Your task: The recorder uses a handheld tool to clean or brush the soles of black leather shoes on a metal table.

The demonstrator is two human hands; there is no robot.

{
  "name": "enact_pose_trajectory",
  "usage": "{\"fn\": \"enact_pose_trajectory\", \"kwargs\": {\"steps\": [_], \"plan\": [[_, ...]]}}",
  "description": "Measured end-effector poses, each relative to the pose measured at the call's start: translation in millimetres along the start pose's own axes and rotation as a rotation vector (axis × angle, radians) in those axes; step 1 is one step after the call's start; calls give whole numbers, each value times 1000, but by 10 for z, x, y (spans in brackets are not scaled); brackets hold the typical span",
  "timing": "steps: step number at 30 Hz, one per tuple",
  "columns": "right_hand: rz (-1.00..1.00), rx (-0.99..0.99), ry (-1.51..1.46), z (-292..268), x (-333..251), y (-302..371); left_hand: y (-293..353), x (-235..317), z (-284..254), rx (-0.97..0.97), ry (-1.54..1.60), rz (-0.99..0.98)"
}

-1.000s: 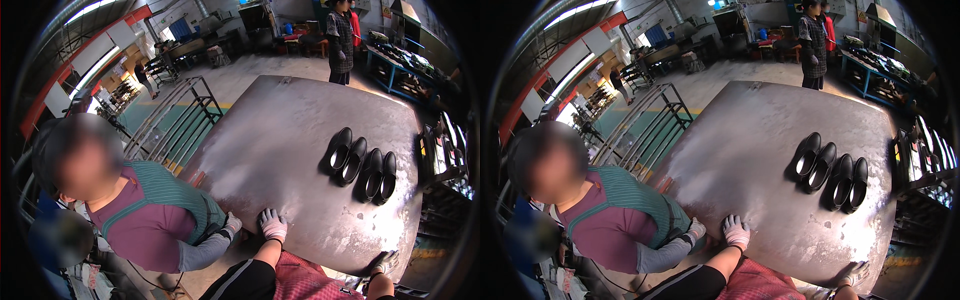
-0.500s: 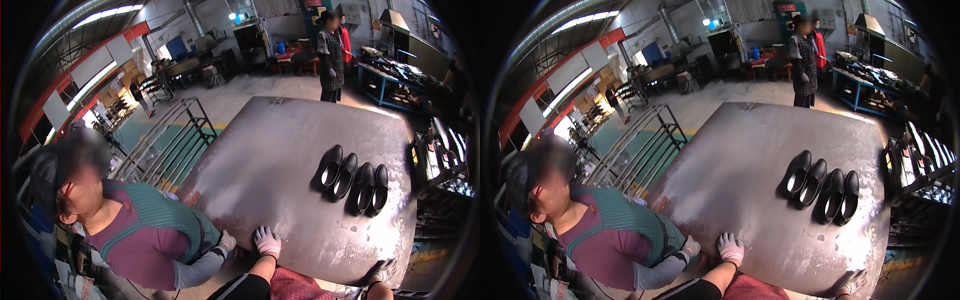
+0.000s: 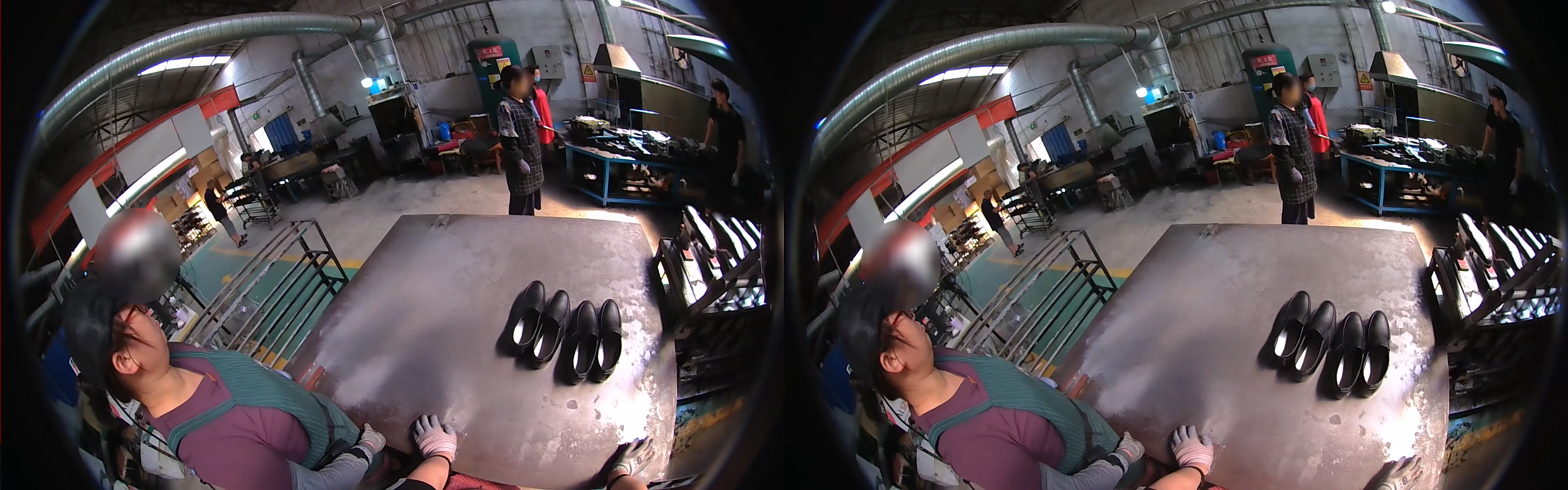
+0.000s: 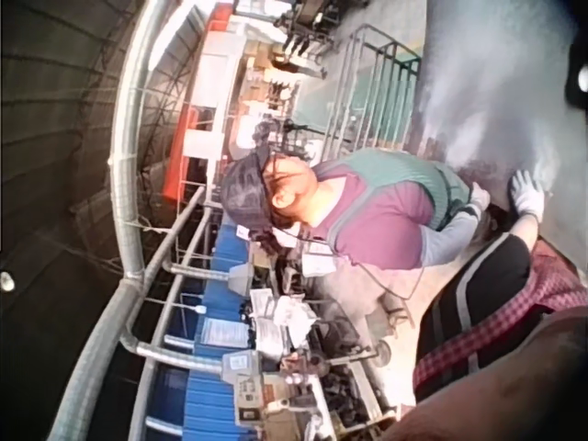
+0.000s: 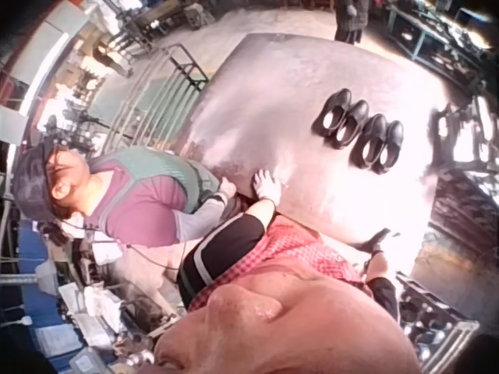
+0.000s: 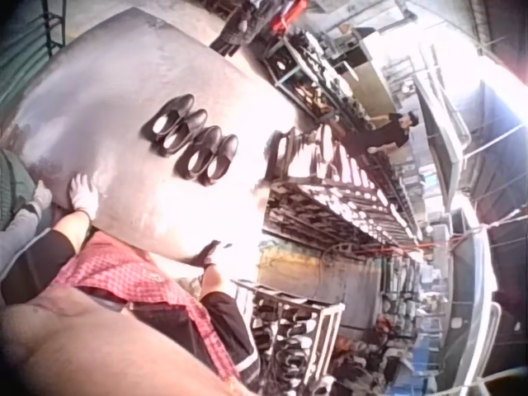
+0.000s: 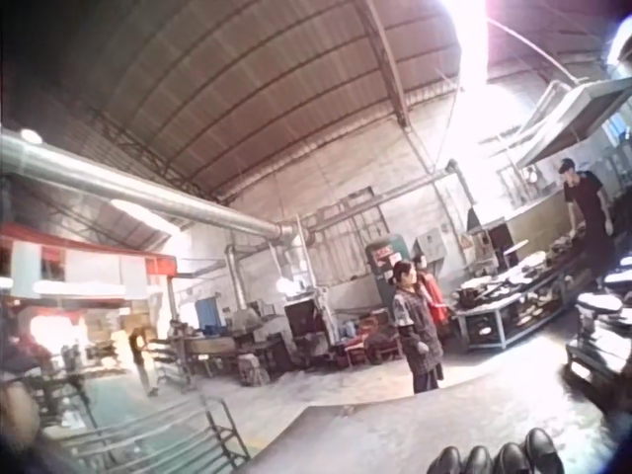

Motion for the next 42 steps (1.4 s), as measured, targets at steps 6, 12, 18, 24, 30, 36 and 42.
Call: {"fn": "enact_pose_trajectory", "kwargs": {"steps": [6, 12, 18, 24, 30, 36, 42], "plan": [[-22, 18, 40, 56, -35, -10, 3, -67, -44, 3, -23, -4], [-39, 0, 85, 40, -9, 28, 43, -109, -6, -20, -19, -23], [12, -109, 92, -298, -27, 52, 23, 130, 18, -31, -8, 37], [128, -271, -123, -212, -370, 177, -27, -90, -34, 104, -42, 89], [-76, 5, -161, -440, -475, 204, 39, -83, 37, -77, -190, 187], [-55, 28, -126, -548, -369, 223, 87, -22, -15, -63, -83, 99], [-18, -13, -155, -522, -370, 211, 86, -37, 25, -47, -143, 147]]}}
Point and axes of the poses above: each hand's wrist, its own y-axis away from the middle knuckle, its own z-axis out of the palm, x = y × z, the point moved 7 cm from there along -y, towards the middle knuckle, and after that the axes turned 8 degrees about -y, right-handed, at the moved point
